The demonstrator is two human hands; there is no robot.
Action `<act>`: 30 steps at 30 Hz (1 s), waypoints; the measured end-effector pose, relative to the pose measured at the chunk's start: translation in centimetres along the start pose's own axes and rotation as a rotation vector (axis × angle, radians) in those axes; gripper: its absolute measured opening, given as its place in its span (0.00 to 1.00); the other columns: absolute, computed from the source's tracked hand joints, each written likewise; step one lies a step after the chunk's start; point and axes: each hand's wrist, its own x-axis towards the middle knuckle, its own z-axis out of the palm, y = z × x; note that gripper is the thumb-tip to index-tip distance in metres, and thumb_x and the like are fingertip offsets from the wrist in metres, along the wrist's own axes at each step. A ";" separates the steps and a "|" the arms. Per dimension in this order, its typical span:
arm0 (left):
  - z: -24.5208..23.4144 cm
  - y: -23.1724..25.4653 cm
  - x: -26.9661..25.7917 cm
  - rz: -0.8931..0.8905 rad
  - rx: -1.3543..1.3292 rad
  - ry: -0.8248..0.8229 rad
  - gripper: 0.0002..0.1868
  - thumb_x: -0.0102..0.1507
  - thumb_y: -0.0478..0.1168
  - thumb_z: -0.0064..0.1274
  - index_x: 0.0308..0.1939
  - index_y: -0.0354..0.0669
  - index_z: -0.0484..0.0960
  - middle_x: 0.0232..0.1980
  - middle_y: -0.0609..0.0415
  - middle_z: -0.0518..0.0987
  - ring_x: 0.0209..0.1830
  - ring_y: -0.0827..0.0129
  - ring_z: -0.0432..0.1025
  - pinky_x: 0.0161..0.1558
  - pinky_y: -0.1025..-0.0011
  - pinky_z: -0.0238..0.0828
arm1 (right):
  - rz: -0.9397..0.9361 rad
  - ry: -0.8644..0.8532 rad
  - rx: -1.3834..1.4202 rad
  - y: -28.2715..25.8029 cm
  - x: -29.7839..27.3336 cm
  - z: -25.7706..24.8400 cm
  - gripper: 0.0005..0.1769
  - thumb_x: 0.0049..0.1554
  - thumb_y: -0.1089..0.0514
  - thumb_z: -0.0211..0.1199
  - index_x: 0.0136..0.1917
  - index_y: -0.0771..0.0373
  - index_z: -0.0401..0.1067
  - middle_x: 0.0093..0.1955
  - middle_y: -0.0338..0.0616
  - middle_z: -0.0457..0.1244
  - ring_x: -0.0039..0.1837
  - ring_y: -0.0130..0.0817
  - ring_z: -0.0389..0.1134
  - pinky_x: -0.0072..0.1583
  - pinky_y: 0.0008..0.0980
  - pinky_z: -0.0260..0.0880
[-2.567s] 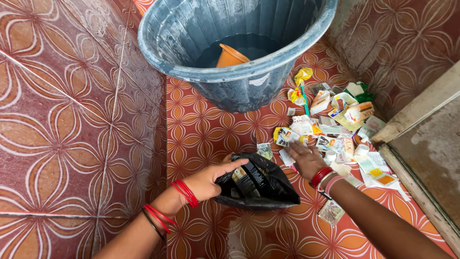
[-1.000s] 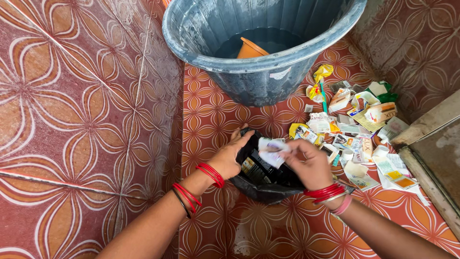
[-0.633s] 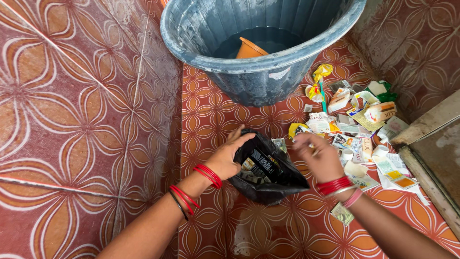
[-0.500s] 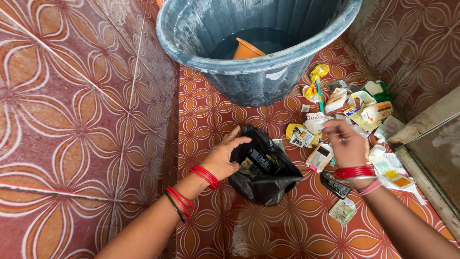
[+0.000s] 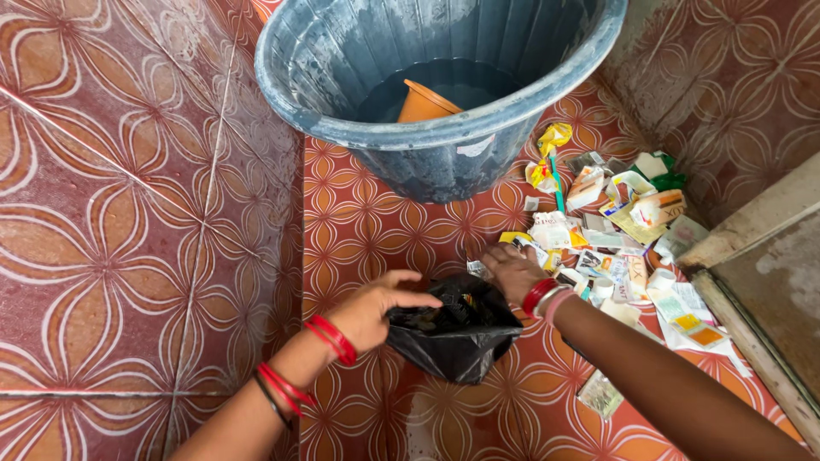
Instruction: The person picks up scattered plastic wrappers and trash sachets from the floor by hand and puts them into a black plastic bag.
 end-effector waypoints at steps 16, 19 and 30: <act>1.7 -1.2 0.8 -0.133 0.032 0.137 0.44 0.47 0.19 0.48 0.69 0.40 0.70 0.73 0.48 0.65 0.72 0.53 0.64 0.70 0.68 0.61 | 0.207 0.348 1.084 2.3 -1.6 -1.8 0.23 0.50 0.61 0.73 0.59 0.59 0.72 0.53 0.40 0.70 0.59 0.33 0.69 0.62 0.35 0.67; 1.6 -0.1 1.7 -0.063 -0.065 0.219 0.47 0.45 0.19 0.49 0.71 0.40 0.67 0.75 0.47 0.63 0.75 0.54 0.62 0.71 0.69 0.59 | 0.104 0.361 1.601 2.6 -4.0 -3.7 0.27 0.49 0.65 0.70 0.61 0.56 0.69 0.51 0.35 0.69 0.54 0.24 0.70 0.56 0.25 0.71; 3.4 3.9 4.1 0.084 -0.373 0.306 0.50 0.47 0.19 0.48 0.76 0.40 0.63 0.77 0.49 0.58 0.81 0.60 0.53 0.74 0.72 0.48 | 0.079 0.345 1.503 0.7 -10.7 -11.4 0.17 0.51 0.64 0.72 0.50 0.60 0.68 0.41 0.37 0.67 0.40 0.22 0.65 0.42 0.25 0.65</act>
